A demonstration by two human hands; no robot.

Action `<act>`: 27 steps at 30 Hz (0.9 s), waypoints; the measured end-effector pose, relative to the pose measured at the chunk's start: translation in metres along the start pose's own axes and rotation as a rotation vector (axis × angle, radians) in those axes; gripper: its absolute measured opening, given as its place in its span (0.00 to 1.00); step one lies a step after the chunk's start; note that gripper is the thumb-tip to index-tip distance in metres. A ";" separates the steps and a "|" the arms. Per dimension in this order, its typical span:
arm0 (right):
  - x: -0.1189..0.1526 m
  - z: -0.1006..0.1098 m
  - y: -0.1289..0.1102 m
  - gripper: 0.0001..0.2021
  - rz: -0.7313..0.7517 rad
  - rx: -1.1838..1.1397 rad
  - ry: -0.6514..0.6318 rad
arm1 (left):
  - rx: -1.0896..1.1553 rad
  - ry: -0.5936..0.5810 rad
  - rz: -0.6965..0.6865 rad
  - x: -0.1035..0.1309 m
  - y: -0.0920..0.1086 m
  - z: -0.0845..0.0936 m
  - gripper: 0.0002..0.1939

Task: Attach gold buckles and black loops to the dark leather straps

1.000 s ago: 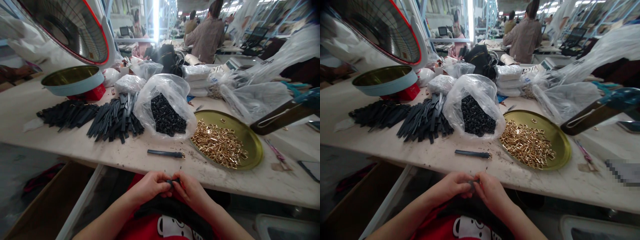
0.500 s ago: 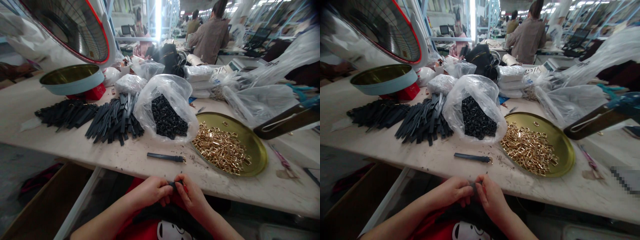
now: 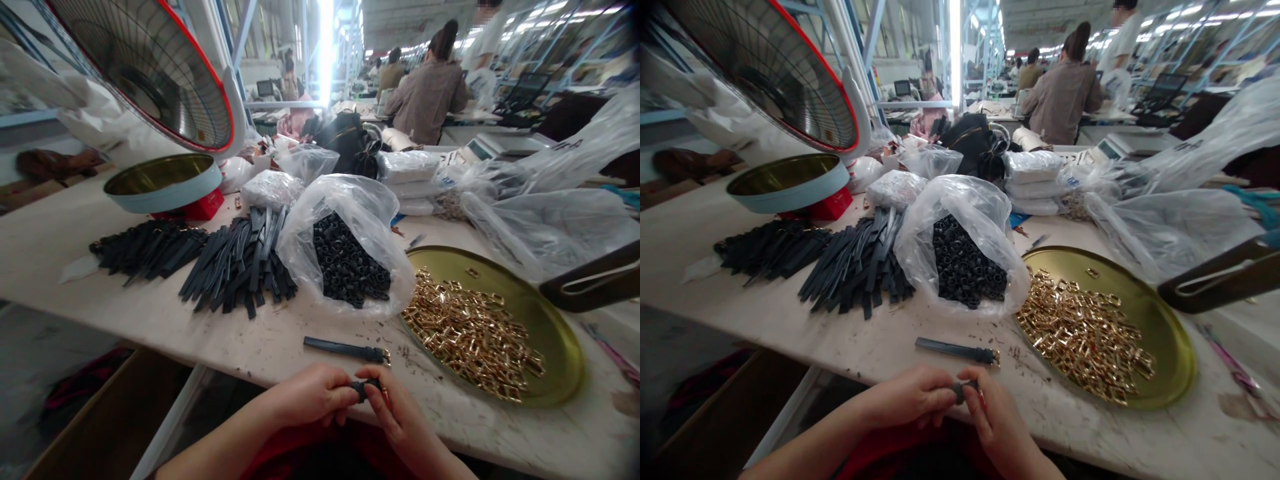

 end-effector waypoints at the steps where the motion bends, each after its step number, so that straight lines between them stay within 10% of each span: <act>1: 0.000 -0.001 0.001 0.13 -0.010 -0.015 0.003 | 0.031 -0.010 0.007 -0.002 0.000 0.000 0.14; 10: -0.023 0.010 0.008 0.16 -0.084 -0.024 0.279 | -0.416 0.405 -0.159 -0.008 0.027 0.028 0.16; 18: -0.063 0.022 0.019 0.13 0.050 0.531 0.142 | -0.652 0.835 -0.193 -0.020 0.033 0.061 0.12; 27: -0.049 0.015 0.032 0.15 0.094 0.613 0.156 | -0.471 1.473 0.212 0.046 0.010 0.235 0.12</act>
Point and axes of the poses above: each hand's wrist, its own x-axis away from the middle knuckle, its own z-axis out of the back of the hand, y = z × x, the point moved 7 cm from there along -x, towards the middle knuckle, and after that the axes turned 14 degrees about z, right-handed, at the moved point
